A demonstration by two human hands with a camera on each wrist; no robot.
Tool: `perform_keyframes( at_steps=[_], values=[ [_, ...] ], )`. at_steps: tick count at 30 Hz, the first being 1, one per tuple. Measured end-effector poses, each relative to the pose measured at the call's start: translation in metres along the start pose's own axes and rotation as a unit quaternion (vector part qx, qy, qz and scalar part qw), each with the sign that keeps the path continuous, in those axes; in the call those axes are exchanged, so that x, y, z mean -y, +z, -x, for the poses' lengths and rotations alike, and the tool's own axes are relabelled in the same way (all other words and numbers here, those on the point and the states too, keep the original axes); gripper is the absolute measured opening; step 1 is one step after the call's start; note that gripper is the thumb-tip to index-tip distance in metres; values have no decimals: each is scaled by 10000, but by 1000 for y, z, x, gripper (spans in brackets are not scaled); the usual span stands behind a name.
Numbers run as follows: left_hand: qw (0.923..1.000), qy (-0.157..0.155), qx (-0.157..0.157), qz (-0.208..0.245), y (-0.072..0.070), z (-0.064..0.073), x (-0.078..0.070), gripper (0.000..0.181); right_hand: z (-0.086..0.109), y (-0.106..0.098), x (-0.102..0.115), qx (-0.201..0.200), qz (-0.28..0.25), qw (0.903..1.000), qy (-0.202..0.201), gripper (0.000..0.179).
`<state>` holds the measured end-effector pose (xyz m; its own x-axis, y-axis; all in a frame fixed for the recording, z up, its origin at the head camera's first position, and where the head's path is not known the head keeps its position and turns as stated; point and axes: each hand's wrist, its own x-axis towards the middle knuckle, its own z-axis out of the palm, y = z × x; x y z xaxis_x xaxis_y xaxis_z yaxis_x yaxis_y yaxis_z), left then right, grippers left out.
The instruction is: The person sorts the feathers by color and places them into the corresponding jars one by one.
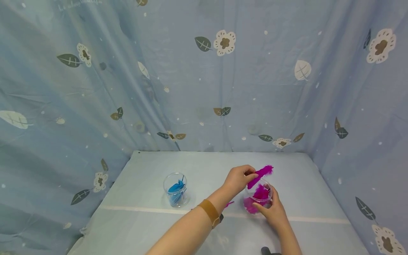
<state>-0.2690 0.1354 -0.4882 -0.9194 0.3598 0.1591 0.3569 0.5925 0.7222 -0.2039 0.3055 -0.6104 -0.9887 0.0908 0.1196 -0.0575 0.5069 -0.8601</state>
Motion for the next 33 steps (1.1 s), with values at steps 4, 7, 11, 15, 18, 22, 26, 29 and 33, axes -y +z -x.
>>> perform_keyframes(
  at_steps=[4, 7, 11, 15, 18, 22, 26, 29, 33],
  values=[
    [9999, 39, -49, -93, 12, 5, 3, 13, 1, 1, 1, -47, 48, 9999, -114, 104],
    [9981, 83, -64, -606, 19, 9, 7, 13, 2, 0, 2, -37, 52, 9999, -128, 103],
    [9895, 129, -159, -1429, 25, 11, 11, 11, 3, 0, 3, 15, 25, 10000, -33, 105],
    [9719, 318, -185, -2324, 28, 13, 11, 8, 3, 0, 4, 18, 60, 10000, -2, 102],
    [9619, 408, -83, -2703, 29, 15, 8, 7, 3, 0, 4, -30, 95, 9999, -37, 98],
    [9617, 284, 48, -2726, 29, 18, 4, 6, 3, 0, 4, -68, 89, 9999, -51, 98],
    [9623, 227, 59, -2709, 28, 20, 3, 12, 3, 0, 4, -7, 30, 10000, -10, 102],
    [9616, 349, 40, -2723, 28, 20, 5, 17, 3, -1, 4, 17, -7, 10000, -8, 103],
    [9636, 521, -74, -2623, 23, 19, 10, 21, 4, 0, 4, -11, -5, 10000, -23, 103]
  ],
)
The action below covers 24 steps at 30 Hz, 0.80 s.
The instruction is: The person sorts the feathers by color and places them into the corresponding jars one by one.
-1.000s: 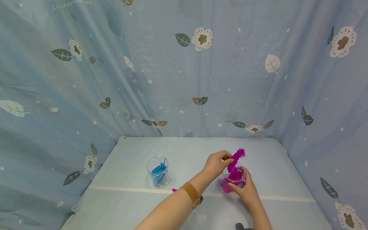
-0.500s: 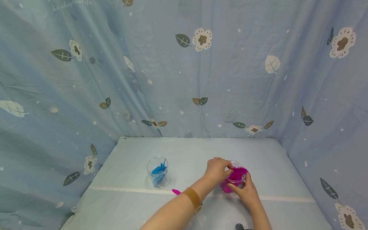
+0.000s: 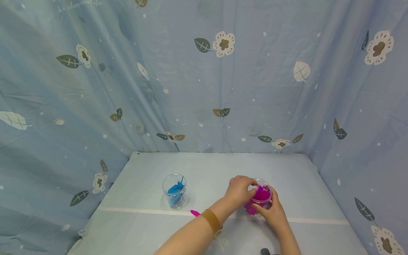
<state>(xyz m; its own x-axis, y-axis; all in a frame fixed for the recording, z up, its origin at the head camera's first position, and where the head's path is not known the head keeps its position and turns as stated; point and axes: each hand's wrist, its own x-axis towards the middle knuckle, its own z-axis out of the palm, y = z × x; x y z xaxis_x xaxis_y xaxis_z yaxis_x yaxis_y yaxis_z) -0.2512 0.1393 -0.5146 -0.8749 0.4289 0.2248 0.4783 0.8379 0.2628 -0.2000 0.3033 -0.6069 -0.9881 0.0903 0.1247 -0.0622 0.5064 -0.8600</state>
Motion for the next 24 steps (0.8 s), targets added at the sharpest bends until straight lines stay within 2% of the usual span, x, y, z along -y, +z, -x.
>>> perform_keyframes(
  at_steps=[4, 7, 9, 12, 16, 20, 24],
  values=[
    [9992, -75, -201, 348, -3, 1, 16, 25, 0, 0, 2, -6, 2, 10000, 74, 104],
    [9980, -172, -278, 539, -5, 1, 36, 26, 0, 1, 4, -5, -15, 9999, 161, 105],
    [9980, -247, -209, 535, -5, 3, 53, 28, 0, 1, 4, -3, -6, 9998, 190, 105],
    [9978, -436, 163, 467, -3, 8, 78, 30, -1, 1, 4, -4, 23, 9998, 187, 106],
    [9928, -674, 931, 349, 3, 20, 101, 32, -1, 1, 3, -4, 36, 9998, 178, 107],
    [9874, -654, 1414, 280, 11, 31, 107, 32, -1, 1, 1, -9, 18, 9999, 167, 108],
    [9885, -346, 1473, -50, 21, 39, 102, 31, -1, 1, 1, -21, 11, 9999, 112, 108]
  ],
)
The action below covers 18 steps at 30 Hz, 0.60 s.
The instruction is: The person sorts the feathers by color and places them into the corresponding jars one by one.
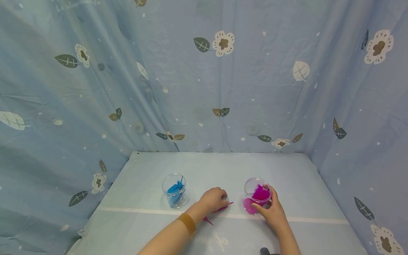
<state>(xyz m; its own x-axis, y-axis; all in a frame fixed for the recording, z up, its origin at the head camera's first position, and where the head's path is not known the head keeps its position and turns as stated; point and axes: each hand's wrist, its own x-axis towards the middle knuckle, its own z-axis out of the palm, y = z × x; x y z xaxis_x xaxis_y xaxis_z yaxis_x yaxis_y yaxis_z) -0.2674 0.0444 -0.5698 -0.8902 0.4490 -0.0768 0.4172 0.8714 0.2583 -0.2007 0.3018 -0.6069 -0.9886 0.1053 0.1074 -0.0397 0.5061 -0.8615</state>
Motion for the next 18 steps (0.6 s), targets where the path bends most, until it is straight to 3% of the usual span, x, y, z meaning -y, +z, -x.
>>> perform_keyframes(
  at_steps=[4, 8, 18],
  values=[
    [9968, 303, -184, -714, 13, -1, -6, 20, 0, 0, 0, -1, -17, 10000, 8, 108],
    [9915, 404, -310, -1197, 16, -1, -12, 14, 0, 0, -1, 8, -31, 10000, 47, 108],
    [9874, 337, -370, -1504, 17, 1, -18, 9, 0, 0, 0, 39, -20, 9999, 165, 110]
  ],
)
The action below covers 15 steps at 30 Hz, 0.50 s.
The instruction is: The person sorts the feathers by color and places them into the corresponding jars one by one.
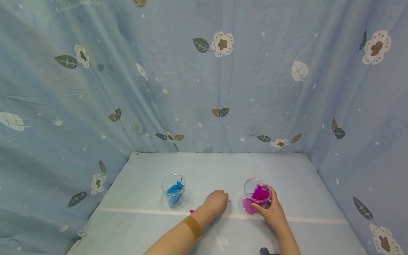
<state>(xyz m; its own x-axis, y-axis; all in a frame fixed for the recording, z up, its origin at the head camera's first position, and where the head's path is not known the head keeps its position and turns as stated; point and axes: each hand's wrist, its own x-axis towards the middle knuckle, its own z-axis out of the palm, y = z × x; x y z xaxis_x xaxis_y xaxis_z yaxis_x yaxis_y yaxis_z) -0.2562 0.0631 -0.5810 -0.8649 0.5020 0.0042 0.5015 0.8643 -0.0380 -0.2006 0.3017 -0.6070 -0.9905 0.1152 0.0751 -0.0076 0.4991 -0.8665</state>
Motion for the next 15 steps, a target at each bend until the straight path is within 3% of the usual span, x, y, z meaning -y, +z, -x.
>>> perform_keyframes(
  at_steps=[8, 15],
  values=[
    [9995, -145, 268, -14, -1, -3, 0, 15, 0, 0, 0, -43, 33, 9999, -113, 109],
    [9988, -76, 470, -99, -4, -2, 1, 11, 1, -1, 0, -12, 34, 10000, -87, 108]
  ],
)
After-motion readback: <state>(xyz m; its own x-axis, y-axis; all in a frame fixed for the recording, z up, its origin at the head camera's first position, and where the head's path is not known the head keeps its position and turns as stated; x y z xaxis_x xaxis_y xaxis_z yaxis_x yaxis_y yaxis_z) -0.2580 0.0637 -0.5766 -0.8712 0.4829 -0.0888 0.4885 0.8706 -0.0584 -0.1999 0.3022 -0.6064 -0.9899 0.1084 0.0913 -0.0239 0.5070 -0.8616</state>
